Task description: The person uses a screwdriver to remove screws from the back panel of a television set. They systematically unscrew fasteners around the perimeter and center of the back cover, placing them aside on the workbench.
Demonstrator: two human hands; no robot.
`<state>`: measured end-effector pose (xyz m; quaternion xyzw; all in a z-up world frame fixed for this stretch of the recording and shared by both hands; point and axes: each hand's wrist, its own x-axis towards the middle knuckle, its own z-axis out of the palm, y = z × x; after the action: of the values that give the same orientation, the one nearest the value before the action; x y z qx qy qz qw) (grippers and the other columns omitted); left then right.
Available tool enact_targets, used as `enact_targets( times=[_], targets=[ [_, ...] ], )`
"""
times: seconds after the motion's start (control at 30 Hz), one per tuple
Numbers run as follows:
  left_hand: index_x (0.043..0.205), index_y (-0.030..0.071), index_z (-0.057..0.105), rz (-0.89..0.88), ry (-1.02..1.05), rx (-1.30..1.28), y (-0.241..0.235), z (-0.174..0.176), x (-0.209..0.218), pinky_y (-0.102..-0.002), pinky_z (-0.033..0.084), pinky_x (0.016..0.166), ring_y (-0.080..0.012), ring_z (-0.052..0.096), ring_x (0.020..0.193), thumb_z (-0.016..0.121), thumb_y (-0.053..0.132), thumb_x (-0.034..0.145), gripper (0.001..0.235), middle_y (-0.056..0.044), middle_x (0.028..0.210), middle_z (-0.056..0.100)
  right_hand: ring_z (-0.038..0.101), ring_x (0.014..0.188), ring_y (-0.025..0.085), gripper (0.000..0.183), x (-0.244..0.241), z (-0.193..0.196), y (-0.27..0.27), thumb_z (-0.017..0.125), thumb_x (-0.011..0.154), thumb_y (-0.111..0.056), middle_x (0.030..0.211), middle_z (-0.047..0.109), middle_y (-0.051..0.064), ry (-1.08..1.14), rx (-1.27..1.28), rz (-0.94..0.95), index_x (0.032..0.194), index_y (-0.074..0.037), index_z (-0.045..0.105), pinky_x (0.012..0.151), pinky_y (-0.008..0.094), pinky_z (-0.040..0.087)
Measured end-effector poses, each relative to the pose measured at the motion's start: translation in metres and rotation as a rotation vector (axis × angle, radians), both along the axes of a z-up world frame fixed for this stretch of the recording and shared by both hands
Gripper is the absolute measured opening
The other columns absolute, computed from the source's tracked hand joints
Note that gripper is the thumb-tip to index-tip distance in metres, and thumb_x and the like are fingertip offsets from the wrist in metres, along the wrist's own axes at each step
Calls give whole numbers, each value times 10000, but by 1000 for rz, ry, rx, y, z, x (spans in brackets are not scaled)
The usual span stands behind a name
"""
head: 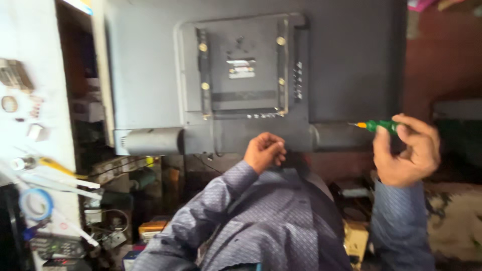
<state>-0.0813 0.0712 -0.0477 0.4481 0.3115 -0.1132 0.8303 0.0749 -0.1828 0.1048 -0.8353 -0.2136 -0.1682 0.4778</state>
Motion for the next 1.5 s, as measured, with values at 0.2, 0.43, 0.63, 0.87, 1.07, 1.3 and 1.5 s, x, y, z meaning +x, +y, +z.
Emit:
enact_targets(
  times=[0.2,0.43,0.63,0.87,1.07,1.3,1.5],
  targets=[
    [1086,-21,606,16,-51,9,5,3,-1,-278,572,535,-159,687,647,622,48,1006,107,-119,830,691,677,792,284,391,-1,-7,2,908,867,55,881,608,185,-260,-244,-65,851,13,520,692,348,572],
    [1076,-23,616,31,-9,157,30,21,11,-267,559,513,-139,669,626,622,67,1002,117,-110,833,698,691,811,239,377,2,-11,-9,904,942,40,923,631,167,-247,-263,-5,1007,-15,537,667,320,557],
    [1070,-16,611,121,-64,186,47,25,24,-251,541,509,-134,662,639,622,75,997,117,-102,828,688,694,975,208,299,-1,-15,-16,794,1008,29,1115,671,144,-42,-166,31,985,-23,500,834,280,587],
    [1072,-23,618,122,-83,209,57,27,37,-255,545,521,-144,667,650,626,76,996,125,-107,843,688,677,845,287,373,-6,-7,-5,895,864,22,946,659,211,-115,-268,-131,880,36,523,751,363,575],
    [1064,-31,618,126,-81,226,60,29,42,-259,545,522,-148,665,648,627,65,992,120,-115,848,690,708,837,248,420,-3,-7,4,917,896,30,898,638,174,-143,-217,-117,866,-6,499,734,317,602],
    [1059,-29,614,136,-88,260,67,29,41,-253,533,512,-139,662,643,620,70,1001,115,-103,838,685,723,947,234,414,0,-7,4,843,1012,75,1048,661,207,-101,-147,-25,900,-30,458,769,284,635],
    [1049,9,612,176,-148,354,85,33,58,-240,522,506,-119,657,650,618,62,1001,72,-77,819,679,680,828,270,400,4,-16,0,884,892,50,989,662,228,-189,-211,-59,939,35,487,594,301,534]
  ],
)
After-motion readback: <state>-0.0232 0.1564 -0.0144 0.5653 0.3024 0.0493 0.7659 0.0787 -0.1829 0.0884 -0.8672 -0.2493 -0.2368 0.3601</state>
